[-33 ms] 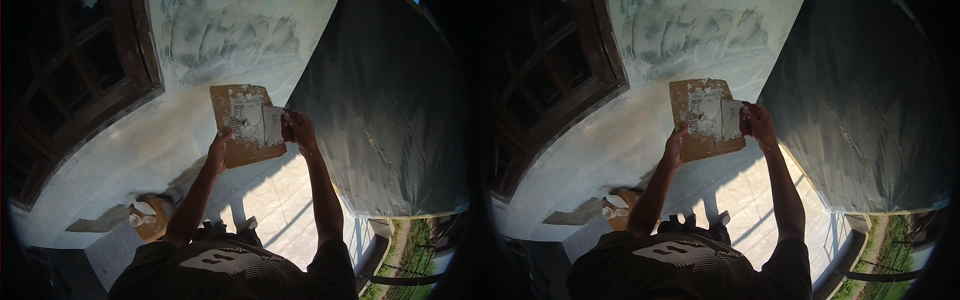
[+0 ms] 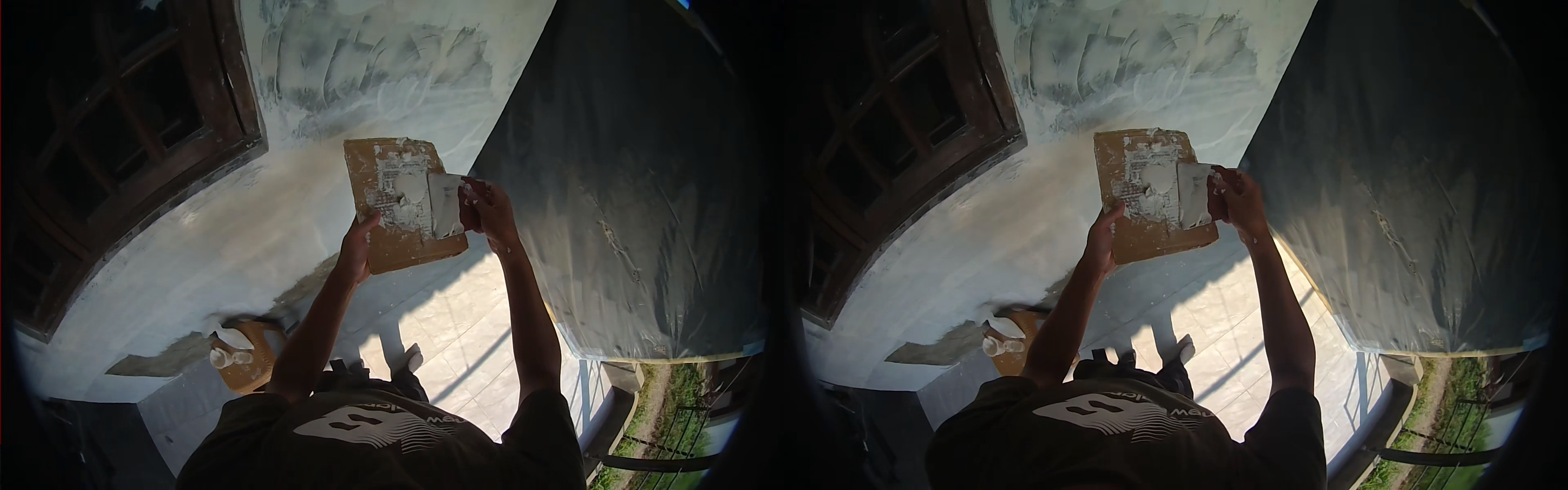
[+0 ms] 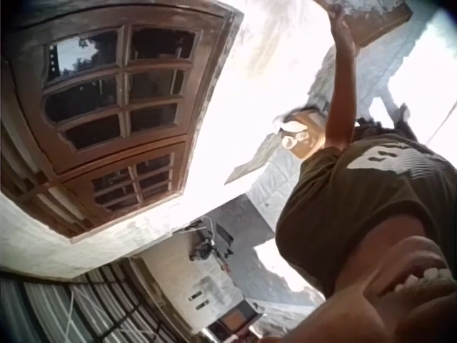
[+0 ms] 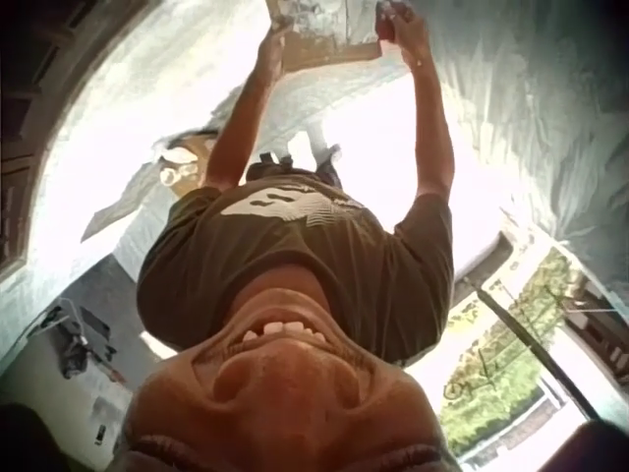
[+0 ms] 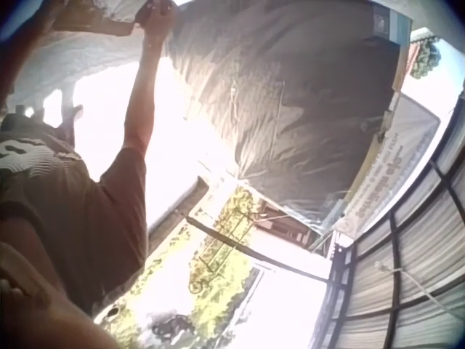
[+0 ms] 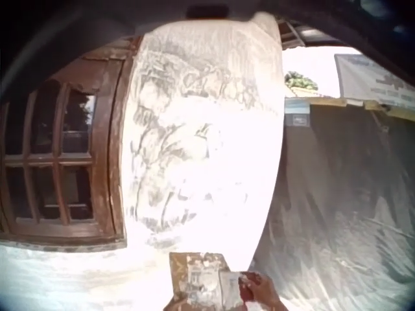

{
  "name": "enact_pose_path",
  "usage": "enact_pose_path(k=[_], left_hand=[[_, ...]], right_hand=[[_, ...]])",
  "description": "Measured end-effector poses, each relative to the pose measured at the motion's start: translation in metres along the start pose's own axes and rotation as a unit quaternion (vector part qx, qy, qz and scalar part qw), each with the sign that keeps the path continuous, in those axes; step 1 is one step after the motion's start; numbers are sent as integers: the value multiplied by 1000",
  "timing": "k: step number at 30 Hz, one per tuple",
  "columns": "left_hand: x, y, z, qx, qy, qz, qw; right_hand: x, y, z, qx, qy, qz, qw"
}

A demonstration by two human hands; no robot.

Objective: Applying white plaster or putty to an exterior wall surface using a red hand spreader.

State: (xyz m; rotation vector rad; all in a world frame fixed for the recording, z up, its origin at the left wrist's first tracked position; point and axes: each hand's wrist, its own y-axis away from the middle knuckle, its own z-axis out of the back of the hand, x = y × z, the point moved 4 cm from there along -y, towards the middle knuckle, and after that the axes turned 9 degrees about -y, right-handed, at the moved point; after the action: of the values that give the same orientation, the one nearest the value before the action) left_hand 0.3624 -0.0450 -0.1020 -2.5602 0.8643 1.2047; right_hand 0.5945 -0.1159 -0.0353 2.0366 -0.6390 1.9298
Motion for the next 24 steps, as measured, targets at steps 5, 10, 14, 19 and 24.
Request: enact_pose_path(k=[5,10,14,19,24], left_hand=[[9,-50,-14,-12,-3,-10,1000],[23,-93,-58,-51,3,-29,998],[50,-143,-93,-87,17,-43,995],[62,-162,-99,-98,56,-47,993],[64,-170,-106,-97,86,-53,990]], right_hand=[[-24,-63,6,111,-41,-68,991],[-14,-122,36,192,-52,-95,975],[-13,-173,78,213,-94,-147,961],[-5,-192,98,238,-149,-155,947],[12,-206,107,231,-160,-149,948]])
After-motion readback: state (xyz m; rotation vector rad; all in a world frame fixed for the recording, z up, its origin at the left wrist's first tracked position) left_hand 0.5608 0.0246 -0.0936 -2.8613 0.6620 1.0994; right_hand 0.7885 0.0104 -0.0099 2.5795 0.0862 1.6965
